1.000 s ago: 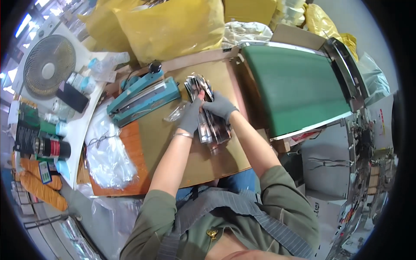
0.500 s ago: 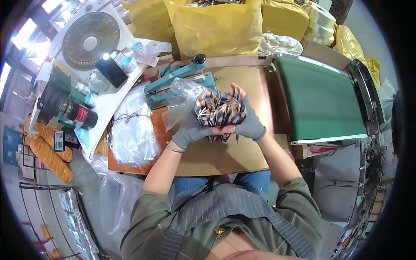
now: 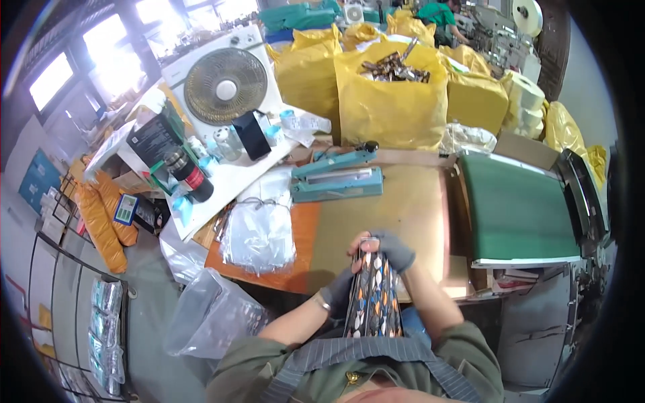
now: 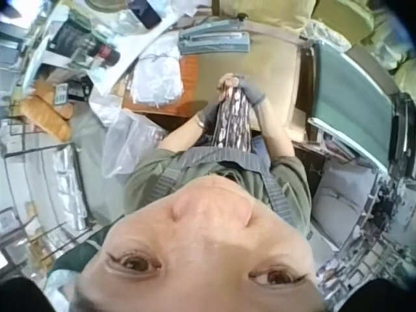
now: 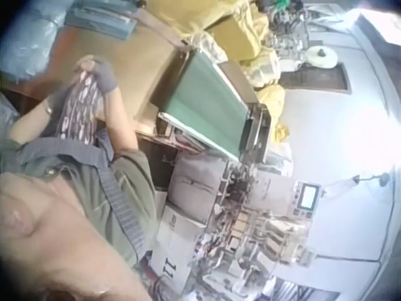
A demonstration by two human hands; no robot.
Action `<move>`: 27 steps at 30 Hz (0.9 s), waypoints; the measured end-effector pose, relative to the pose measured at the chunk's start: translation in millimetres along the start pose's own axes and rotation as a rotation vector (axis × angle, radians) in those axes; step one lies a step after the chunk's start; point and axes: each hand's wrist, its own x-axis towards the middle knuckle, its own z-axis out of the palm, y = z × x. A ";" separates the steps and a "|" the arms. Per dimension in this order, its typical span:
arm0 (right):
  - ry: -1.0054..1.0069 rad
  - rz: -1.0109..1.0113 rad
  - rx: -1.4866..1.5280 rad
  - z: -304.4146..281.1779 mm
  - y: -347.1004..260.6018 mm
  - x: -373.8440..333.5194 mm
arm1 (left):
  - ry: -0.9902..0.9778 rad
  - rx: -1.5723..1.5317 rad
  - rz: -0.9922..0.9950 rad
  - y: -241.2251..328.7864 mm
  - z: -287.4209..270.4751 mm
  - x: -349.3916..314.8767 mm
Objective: Bundling multiple pens, placing them into plastic sleeves, and sealing the bags using a heat sealer and packaging machinery.
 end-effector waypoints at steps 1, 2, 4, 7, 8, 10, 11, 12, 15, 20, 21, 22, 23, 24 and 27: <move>0.081 -0.137 0.021 -13.9 30.1 5.7 | 0.114 0.602 0.610 11.4 15.6 1.3; 0.029 -0.108 0.079 -8.9 26.2 3.8 | 0.193 1.074 0.619 31.5 -23.5 3.0; -0.005 -0.078 0.151 2.8 24.1 1.0 | 0.187 0.948 0.517 77.4 -62.0 -10.8; -0.067 -0.047 0.177 -11.0 41.9 26.9 | 0.348 0.813 0.733 99.8 59.2 -13.5; -0.071 -0.041 0.177 -14.6 51.7 37.1 | 0.208 1.435 0.859 91.3 60.1 -15.3; -0.350 -0.104 0.485 -29.6 61.9 44.9 | 0.133 1.825 1.102 70.7 88.1 -25.7; -0.484 -0.142 0.636 -38.2 64.6 43.6 | 0.038 2.211 1.354 61.0 96.9 -28.4; -0.625 -0.184 0.780 -43.2 62.3 39.9 | 0.194 1.802 1.240 51.4 83.6 -33.2; 0.195 -0.198 0.512 33.7 47.1 -46.2 | 0.477 1.485 1.012 25.7 6.5 -35.9; 0.233 -0.208 -0.101 78.7 96.5 -119.5 | 0.232 1.380 0.641 -51.8 -20.9 -106.8; 0.342 -0.427 -0.609 73.3 115.1 -113.1 | 0.159 1.382 0.587 -46.9 -13.7 -97.4; 0.470 -0.134 -0.840 40.6 126.1 -101.4 | 0.242 1.440 0.527 -33.7 0.1 -84.0; 0.572 0.190 -1.040 5.1 121.1 -93.2 | 0.335 1.499 0.476 -20.9 15.1 -65.9; 0.835 0.164 -1.061 5.8 92.4 -88.2 | 0.310 1.577 0.540 -9.1 36.5 -43.8; 0.975 -0.276 -1.036 -1.5 46.6 -72.8 | 0.169 1.387 0.584 33.5 68.8 14.0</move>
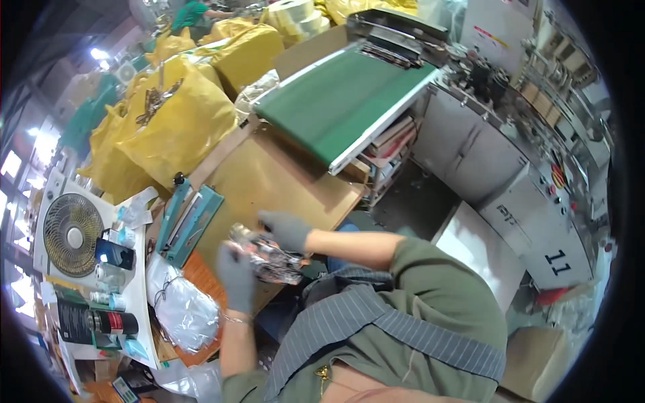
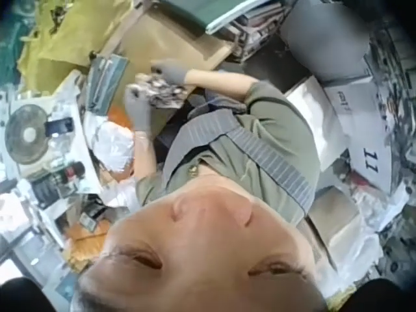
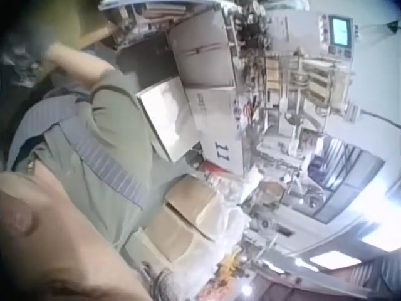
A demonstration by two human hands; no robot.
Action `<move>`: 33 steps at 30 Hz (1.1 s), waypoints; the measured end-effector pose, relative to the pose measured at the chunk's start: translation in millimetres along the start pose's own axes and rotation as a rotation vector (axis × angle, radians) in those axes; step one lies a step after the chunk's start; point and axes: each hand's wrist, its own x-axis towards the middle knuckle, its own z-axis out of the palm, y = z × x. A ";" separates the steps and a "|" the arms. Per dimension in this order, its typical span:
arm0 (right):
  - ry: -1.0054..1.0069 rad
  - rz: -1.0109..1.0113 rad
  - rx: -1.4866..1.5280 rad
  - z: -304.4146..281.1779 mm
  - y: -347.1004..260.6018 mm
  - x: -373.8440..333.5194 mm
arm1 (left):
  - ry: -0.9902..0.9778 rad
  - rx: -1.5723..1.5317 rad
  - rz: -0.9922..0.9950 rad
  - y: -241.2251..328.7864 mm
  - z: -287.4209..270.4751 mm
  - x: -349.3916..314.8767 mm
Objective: Bundling multiple pens, placing them into plastic sleeves, and sealing the bags using a heat sealer and packaging machinery.
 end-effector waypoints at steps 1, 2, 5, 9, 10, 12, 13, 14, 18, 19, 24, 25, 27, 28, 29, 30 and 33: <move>0.067 -0.066 0.093 -9.3 -23.4 13.1 | 0.031 0.004 0.028 3.1 -14.9 16.3; 0.067 -0.137 0.083 -27.4 -49.6 20.2 | 0.065 0.000 0.059 4.4 -27.9 33.1; 0.152 -0.332 0.048 -36.8 -81.8 49.0 | 0.109 0.169 0.046 17.0 -44.5 65.3; -0.201 -0.166 0.099 -30.0 -71.4 90.2 | 0.093 0.202 0.235 39.6 -33.8 90.0; -0.057 -0.208 0.110 -28.6 -74.8 94.7 | 0.046 0.192 0.203 47.7 -34.9 91.6; 0.077 -0.250 0.122 -30.7 -81.1 105.6 | 0.115 0.407 0.278 29.6 -64.9 107.5; 0.149 -0.234 0.015 -36.8 -83.8 109.6 | 0.158 0.545 0.293 23.4 -74.5 109.0; 0.222 -0.218 -0.093 -43.3 -83.8 115.3 | 0.199 0.683 0.309 16.6 -82.8 111.0; -0.192 -0.080 -0.532 -36.7 -65.7 163.2 | -0.292 0.901 -0.241 -28.1 -130.5 130.6; -0.041 -0.104 -0.418 -44.8 -69.0 153.0 | -0.120 0.964 0.157 -8.3 -109.5 121.8; -0.260 -0.027 -0.673 -48.8 -64.7 169.1 | -0.247 1.097 0.132 13.0 -114.4 123.7; -0.206 -0.016 -0.515 -52.1 -61.3 174.8 | -0.445 1.136 0.114 29.2 -114.9 126.2; -0.035 -0.079 -0.303 -67.4 -77.0 162.3 | -0.102 0.627 0.040 47.0 -115.2 127.3; 0.084 -0.171 -0.193 -75.4 -59.9 168.7 | -0.057 0.683 0.141 55.5 -114.6 132.5; 0.075 -0.162 -0.099 -77.7 -64.8 158.9 | -0.022 0.697 0.115 43.2 -113.4 134.0; -0.025 -0.188 -0.340 -79.8 -55.3 165.4 | 0.003 0.713 0.104 33.9 -109.6 134.0; -0.387 0.115 -0.100 -92.1 -65.7 171.1 | -0.242 0.576 -0.127 31.3 -116.1 123.6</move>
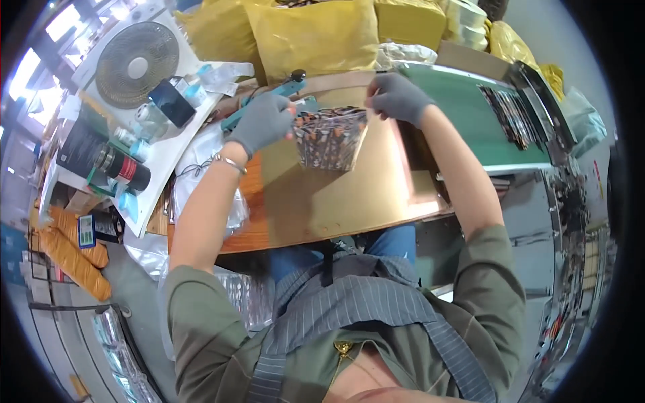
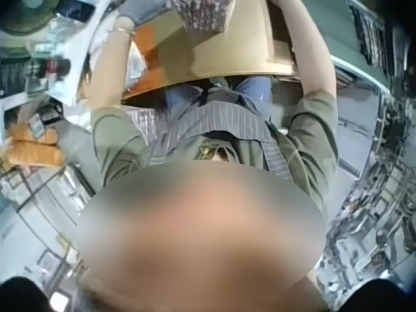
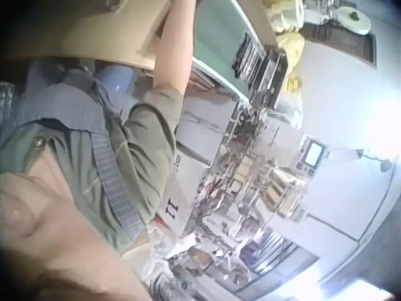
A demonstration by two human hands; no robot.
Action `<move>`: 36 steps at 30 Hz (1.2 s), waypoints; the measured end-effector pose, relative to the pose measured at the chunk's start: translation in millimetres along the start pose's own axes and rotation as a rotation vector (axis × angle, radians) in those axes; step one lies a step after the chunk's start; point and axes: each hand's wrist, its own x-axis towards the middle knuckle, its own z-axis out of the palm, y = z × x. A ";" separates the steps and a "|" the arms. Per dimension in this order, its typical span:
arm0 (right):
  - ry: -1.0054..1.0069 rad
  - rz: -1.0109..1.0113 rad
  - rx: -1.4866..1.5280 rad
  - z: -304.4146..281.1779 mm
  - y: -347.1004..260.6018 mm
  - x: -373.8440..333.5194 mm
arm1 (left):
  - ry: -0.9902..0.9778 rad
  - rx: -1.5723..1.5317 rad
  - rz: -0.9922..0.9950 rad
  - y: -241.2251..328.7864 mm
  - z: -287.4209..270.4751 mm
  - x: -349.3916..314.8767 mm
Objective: Bundling multiple pens, placing them into plastic sleeves, and sealing the bags using a heat sealer and packaging machinery.
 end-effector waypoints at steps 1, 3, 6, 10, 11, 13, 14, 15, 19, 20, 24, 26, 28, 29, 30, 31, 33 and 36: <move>0.060 -0.102 0.052 -4.7 -18.4 -8.7 | 0.054 -0.163 -0.002 6.1 -2.4 -12.2; 0.273 -0.493 0.084 -1.9 -32.1 -19.1 | 0.110 -0.331 0.000 30.9 -7.1 -29.9; 0.163 -0.631 -0.484 54.2 -45.5 -23.4 | 0.104 -0.476 -0.021 60.6 -16.3 -46.0; 0.159 -0.543 0.174 82.7 -43.9 -12.4 | 0.306 -0.581 0.173 38.1 -21.9 -41.3; 0.071 -0.361 0.405 80.7 -57.1 -9.2 | 0.475 -0.573 0.368 22.6 -20.8 -40.8; 0.095 -0.328 0.481 94.2 -52.5 18.1 | 0.192 -0.654 0.229 -6.7 -12.5 -44.0; 0.054 -0.298 0.442 110.8 -38.0 38.6 | -0.005 -0.778 -0.002 -28.9 10.3 -44.2; 0.005 -0.268 0.409 132.9 -22.4 61.8 | -0.010 -1.013 -0.091 -67.2 43.0 -38.9; 0.439 -0.179 0.129 146.8 14.7 168.6 | 0.189 -1.016 -0.373 -141.4 96.1 -13.8; 0.544 -0.124 0.014 143.5 21.0 199.4 | 0.176 -1.011 -0.372 -155.7 101.7 -4.2; 0.347 -0.268 -0.205 138.9 -52.4 205.9 | 0.358 -1.163 -0.412 -184.5 87.8 17.9; 0.383 -0.259 -0.281 130.1 -72.8 194.7 | 0.523 -1.236 -0.374 -190.9 75.2 22.8; 0.414 -0.149 -0.286 149.8 -31.6 214.0 | 0.453 -1.379 -0.443 -213.7 71.8 20.1; 0.359 -0.096 -0.343 170.4 -16.9 220.4 | 0.130 -1.560 -0.408 -273.6 68.7 9.8; 0.438 -0.073 -0.321 182.5 33.5 219.5 | 0.216 -1.460 -0.399 -223.8 78.3 20.5; 0.370 -0.111 -0.278 184.5 25.4 217.1 | 0.023 -1.564 -0.429 -242.6 70.2 9.1; 0.384 -0.074 -0.264 185.6 26.3 219.9 | 0.239 -1.370 -0.453 -230.6 78.7 8.1; 0.449 -0.097 -0.266 190.6 37.7 222.0 | 0.255 -1.418 -0.499 -235.1 84.8 6.1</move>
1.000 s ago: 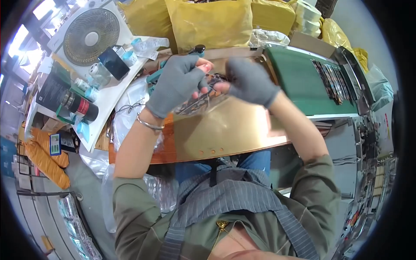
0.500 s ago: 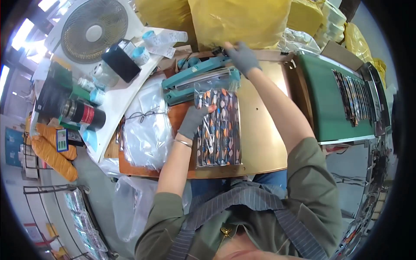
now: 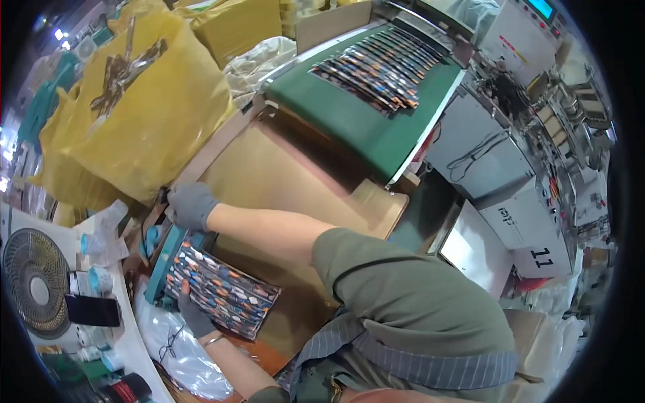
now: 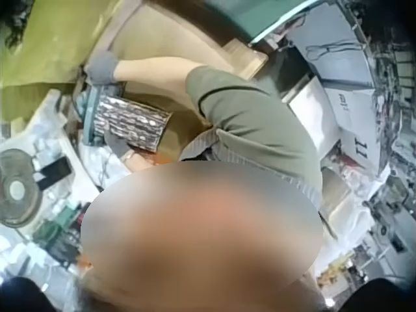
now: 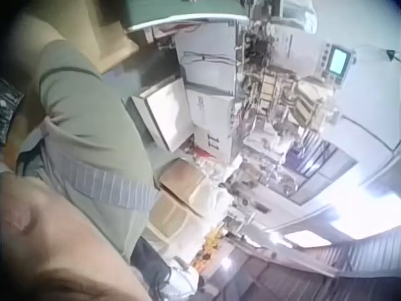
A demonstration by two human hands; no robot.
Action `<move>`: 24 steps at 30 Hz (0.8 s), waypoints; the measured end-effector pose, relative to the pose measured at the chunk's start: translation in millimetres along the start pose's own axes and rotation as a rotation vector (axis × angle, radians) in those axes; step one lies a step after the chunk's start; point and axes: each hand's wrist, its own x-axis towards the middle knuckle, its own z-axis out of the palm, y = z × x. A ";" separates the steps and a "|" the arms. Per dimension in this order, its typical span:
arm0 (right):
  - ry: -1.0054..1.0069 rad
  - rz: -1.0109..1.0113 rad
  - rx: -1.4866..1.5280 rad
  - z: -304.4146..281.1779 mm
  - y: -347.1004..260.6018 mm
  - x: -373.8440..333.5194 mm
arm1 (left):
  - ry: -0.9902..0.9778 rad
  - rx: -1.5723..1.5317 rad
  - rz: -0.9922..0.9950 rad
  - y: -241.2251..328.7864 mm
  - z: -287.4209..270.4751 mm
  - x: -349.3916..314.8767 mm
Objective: Bundling multiple pens, placing them into plastic sleeves, and sealing the bags using a heat sealer and packaging machinery.
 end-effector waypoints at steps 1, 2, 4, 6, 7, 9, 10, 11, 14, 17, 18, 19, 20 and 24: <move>0.025 -0.016 0.024 1.0 5.5 -1.1 | -0.015 0.005 -0.005 0.1 12.5 -0.2; 0.036 -0.008 0.020 1.5 10.9 -0.5 | 0.011 0.027 -0.001 2.2 25.6 -4.8; -0.067 0.047 0.062 -4.2 7.1 -0.7 | 0.072 0.109 0.018 9.7 33.9 -12.8; -0.101 0.067 0.175 -29.0 4.5 -4.8 | 0.055 0.134 -0.012 13.9 26.0 -11.1; -0.146 0.089 0.281 -41.0 5.3 -8.3 | 0.042 0.150 -0.049 16.3 24.0 -14.0; -0.323 0.057 0.555 -83.5 41.5 -2.6 | 0.067 0.194 -0.064 30.2 27.3 -23.0; -0.488 -0.008 0.563 -139.6 56.3 -15.3 | 0.127 0.651 -0.038 44.1 10.4 -26.2; -0.115 -0.065 0.269 -170.0 85.2 -23.0 | 0.181 1.110 -0.013 55.1 -2.4 -30.6; 0.140 0.104 -0.042 -311.5 176.1 -51.1 | 0.499 1.049 0.661 43.8 48.1 -51.6; -0.008 0.614 -0.398 -379.6 339.1 -88.7 | -0.078 0.727 0.463 -17.8 225.1 -30.1; -0.062 0.660 -0.367 -382.2 338.9 -91.9 | -0.214 0.954 0.431 -33.9 252.4 -8.7; -0.120 0.739 -0.350 -382.2 341.5 -106.3 | -0.324 0.846 0.349 -53.9 331.0 -28.5; -0.133 0.687 -0.374 -366.6 319.0 -95.3 | -0.293 0.819 0.439 -75.8 354.4 -8.8; -0.135 0.510 -0.385 -336.8 263.4 -109.1 | -0.086 1.037 0.343 -118.3 455.1 31.8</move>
